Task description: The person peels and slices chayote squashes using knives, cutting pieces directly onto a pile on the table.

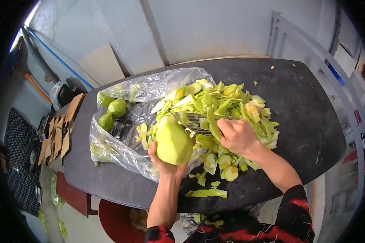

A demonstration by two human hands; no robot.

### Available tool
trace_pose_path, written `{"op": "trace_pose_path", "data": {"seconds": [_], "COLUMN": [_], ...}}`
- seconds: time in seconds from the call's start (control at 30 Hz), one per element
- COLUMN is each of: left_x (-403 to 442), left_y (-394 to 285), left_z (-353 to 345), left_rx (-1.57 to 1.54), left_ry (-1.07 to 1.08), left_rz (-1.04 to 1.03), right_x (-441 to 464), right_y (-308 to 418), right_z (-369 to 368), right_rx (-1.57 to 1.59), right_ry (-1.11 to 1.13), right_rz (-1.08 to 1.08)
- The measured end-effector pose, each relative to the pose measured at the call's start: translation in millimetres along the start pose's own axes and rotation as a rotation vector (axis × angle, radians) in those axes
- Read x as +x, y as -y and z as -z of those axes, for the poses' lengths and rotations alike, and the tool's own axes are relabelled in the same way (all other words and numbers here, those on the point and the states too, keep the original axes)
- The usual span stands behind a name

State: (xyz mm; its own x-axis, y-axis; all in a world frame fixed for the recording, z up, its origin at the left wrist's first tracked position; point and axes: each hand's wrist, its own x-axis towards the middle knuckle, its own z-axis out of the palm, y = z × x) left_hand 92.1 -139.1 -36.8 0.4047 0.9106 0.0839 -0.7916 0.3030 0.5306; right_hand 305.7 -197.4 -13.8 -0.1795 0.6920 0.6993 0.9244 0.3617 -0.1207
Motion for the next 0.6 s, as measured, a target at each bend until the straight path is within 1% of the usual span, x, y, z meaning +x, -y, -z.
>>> {"op": "trace_pose_path", "data": {"seconds": [0.07, 0.13, 0.17, 0.2, 0.23, 0.27, 0.3, 0.33, 0.37, 0.4, 0.47, 0.53, 0.6], "left_x": [5, 12, 13, 12, 11, 9, 6, 4, 3, 3, 3, 3, 2], "left_y": [-4, -4, -6, -6, -6, -6, -5, -5, -5, -5, -5, -2, -1], "left_z": [-1, -7, -3, -3, -3, -3, -4, -2, 2, 4, -2, 0, -1], "left_rx": [-0.034, -0.088, -0.157, -0.158, -0.140, -0.121, -0.070, -0.070, -0.084, -0.098, -0.127, -0.070, -0.023], "left_ry": [0.018, -0.279, -0.217, -0.218, -0.173, -0.128, -0.118, -0.121, -0.101, -0.081, -0.107, -0.062, -0.033], "left_rz": [0.013, -0.063, -0.036, -0.038, -0.026, -0.013, -0.029, -0.030, -0.002, 0.025, 0.021, 0.019, 0.012], "right_x": [0, -3, -2, 0, 1, 1, 0, 0, 0, 0, -1, 1, 2], "right_y": [1, 4, 7, 12, 16, 19, 22, 25, 29, 31, 33, 35, 37], "right_z": [-1, -5, -6, -7, -7, -6, -4, -1, 2, 1, -1, 2, 2], "right_rx": [0.007, -0.052, -0.051, -0.044, -0.037, -0.034, -0.063, -0.091, -0.120, -0.119, -0.140, -0.150, -0.092], "right_ry": [-0.003, -0.060, -0.060, -0.140, -0.219, -0.217, -0.185, -0.153, -0.134, -0.134, -0.171, -0.164, -0.187], "right_rz": [0.008, 0.109, 0.111, 0.177, 0.243, 0.241, 0.291, 0.342, 0.346, 0.347, 0.377, 0.386, 0.376]}}
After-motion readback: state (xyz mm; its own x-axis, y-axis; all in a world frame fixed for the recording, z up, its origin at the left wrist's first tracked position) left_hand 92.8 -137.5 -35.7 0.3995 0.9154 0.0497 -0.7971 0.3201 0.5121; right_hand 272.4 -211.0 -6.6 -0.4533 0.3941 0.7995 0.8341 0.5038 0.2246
